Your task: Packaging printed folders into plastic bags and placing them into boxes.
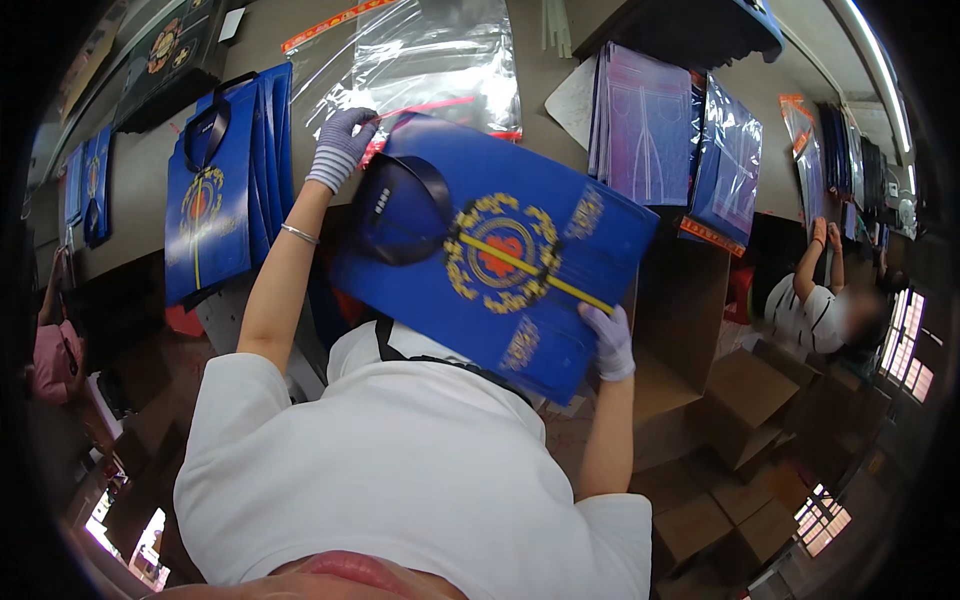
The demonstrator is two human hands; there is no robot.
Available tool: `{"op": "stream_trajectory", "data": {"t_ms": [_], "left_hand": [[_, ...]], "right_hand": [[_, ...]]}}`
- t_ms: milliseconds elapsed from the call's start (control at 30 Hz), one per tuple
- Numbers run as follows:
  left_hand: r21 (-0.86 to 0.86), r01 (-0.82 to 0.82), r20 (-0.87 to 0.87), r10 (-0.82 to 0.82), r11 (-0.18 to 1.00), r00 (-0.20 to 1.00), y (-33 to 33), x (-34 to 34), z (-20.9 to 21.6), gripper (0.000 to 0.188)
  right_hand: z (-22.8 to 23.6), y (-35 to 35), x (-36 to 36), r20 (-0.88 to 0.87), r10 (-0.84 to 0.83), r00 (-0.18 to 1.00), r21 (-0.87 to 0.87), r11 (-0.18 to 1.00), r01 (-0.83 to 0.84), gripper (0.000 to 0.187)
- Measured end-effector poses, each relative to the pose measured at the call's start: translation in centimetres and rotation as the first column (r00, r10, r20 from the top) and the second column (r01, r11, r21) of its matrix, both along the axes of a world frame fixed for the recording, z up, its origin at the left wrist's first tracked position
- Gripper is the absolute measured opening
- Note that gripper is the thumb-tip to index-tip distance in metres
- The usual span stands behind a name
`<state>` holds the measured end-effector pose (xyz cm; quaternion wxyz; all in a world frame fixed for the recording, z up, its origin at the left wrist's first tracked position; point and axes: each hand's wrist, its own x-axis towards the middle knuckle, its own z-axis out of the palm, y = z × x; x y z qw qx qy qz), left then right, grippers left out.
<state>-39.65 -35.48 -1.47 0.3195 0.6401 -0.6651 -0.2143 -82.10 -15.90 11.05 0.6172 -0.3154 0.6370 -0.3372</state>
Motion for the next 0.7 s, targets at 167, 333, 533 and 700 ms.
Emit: {"op": "stream_trajectory", "data": {"t_ms": [167, 333, 533, 700], "left_hand": [[-0.219, -0.030, 0.078, 0.048, 0.975, 0.996, 2.1, 0.0, 1.0, 0.015], [-0.121, 0.042, 0.259, -0.009, 0.992, 0.966, 4.5, -0.3, 0.9, 0.014], [-0.110, -0.231, 0.292, 0.253, 0.967, 0.922, 7.2, 1.4, -1.7, 0.031], [-0.005, -0.323, 0.238, 0.315, 0.946, 0.919, 8.6, 3.2, -3.1, 0.030]], "right_hand": [[-7.7, -0.1, 1.4, 0.191, 0.004, 0.982, 0.032, 0.999, -0.011, 0.026], [-9.4, 0.8, 1.6, 0.164, -0.023, 0.986, -0.002, 1.000, 0.023, 0.024], [-9.6, 1.1, 3.1, 0.164, -0.136, 0.977, -0.099, 0.983, 0.154, 0.027], [-8.7, 0.7, 3.8, 0.221, -0.176, 0.959, -0.128, 0.970, 0.207, 0.030]]}}
